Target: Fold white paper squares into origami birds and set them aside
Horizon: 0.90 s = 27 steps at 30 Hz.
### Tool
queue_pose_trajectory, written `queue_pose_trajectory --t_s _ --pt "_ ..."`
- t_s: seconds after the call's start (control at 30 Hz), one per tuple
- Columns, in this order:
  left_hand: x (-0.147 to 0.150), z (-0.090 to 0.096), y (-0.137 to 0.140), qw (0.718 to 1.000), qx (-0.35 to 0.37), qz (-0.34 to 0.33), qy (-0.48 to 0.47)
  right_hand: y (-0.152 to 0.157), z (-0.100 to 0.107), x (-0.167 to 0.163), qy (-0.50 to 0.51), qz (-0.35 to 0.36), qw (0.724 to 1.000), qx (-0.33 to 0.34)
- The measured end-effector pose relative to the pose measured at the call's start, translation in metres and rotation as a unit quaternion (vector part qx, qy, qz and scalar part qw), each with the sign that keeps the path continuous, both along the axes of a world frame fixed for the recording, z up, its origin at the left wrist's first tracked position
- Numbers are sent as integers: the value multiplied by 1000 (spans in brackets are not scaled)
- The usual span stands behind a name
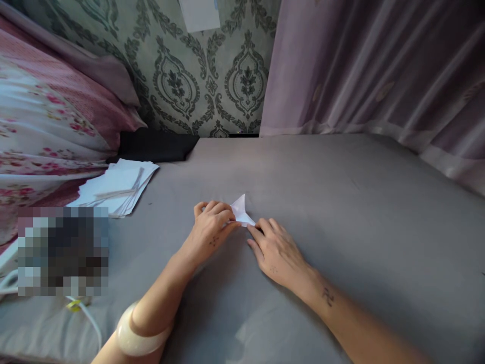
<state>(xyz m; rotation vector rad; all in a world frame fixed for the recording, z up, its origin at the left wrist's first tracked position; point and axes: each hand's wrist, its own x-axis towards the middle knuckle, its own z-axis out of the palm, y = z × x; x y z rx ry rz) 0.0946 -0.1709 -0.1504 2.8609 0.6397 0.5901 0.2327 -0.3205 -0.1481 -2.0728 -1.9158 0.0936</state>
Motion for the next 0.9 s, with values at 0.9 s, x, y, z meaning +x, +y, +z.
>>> queue_pose_trajectory --t_s 0.9 --pt "-15 9 21 996 40 -57 46 -1 0 -2 -6 -9 1000 0"
